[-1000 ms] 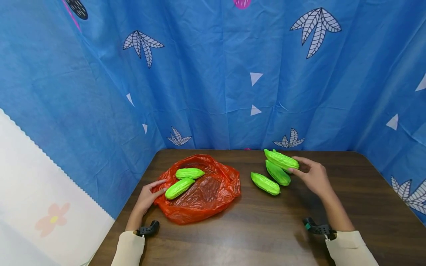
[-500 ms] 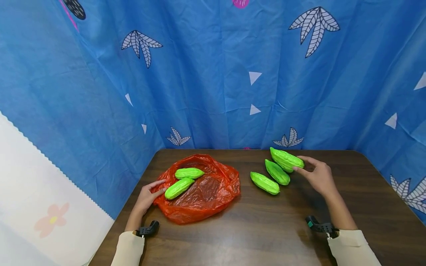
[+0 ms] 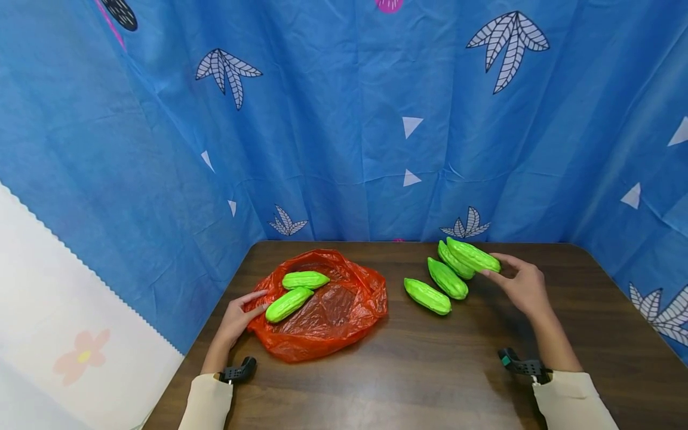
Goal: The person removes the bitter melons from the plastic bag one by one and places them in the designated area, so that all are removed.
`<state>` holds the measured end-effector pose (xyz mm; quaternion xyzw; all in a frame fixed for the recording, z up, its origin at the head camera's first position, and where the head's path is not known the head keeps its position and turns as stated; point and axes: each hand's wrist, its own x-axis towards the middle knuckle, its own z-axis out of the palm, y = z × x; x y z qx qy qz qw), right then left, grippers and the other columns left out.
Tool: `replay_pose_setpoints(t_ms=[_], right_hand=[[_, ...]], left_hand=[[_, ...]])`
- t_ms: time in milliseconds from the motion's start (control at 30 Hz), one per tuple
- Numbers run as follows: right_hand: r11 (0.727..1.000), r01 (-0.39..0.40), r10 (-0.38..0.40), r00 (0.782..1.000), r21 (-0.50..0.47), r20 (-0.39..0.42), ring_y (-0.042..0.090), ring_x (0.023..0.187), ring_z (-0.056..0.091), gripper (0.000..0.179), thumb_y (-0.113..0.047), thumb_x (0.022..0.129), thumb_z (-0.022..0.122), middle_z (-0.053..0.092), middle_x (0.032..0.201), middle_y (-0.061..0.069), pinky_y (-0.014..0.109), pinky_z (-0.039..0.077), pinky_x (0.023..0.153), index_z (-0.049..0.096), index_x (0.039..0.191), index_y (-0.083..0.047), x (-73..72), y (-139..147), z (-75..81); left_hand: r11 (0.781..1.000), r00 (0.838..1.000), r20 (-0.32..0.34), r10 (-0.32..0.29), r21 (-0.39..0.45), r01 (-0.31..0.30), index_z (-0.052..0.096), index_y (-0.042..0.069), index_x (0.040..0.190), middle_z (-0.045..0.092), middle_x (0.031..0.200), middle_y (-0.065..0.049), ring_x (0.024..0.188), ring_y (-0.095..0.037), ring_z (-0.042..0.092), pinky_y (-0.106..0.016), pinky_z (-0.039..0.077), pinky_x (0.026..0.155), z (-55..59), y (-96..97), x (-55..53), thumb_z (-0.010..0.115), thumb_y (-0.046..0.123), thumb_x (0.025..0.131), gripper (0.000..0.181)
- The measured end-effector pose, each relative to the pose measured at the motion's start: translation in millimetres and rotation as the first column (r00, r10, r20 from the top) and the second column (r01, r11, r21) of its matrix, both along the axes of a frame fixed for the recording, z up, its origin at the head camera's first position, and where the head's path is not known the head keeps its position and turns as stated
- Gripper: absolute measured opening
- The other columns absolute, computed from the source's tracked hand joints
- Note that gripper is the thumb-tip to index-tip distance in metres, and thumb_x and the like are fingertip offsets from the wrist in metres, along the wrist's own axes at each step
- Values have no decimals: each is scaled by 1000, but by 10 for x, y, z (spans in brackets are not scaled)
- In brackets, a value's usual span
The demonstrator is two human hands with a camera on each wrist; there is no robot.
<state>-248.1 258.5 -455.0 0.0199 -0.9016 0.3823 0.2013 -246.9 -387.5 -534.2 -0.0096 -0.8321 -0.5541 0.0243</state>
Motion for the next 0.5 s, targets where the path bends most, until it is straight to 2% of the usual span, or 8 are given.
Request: replay_pose_setpoints(t_ms=[500], right_hand=[[997, 72, -71, 996, -7, 52, 49, 102, 67, 55, -31, 93, 76, 62, 126, 34, 26, 51, 62, 63, 133, 5, -15, 143, -93]], left_hand=[[1000, 1000, 9, 6, 22, -7, 64, 5, 137, 53, 146, -22, 133, -39, 49, -20, 54, 84, 24, 15, 18, 77, 24, 92, 50]])
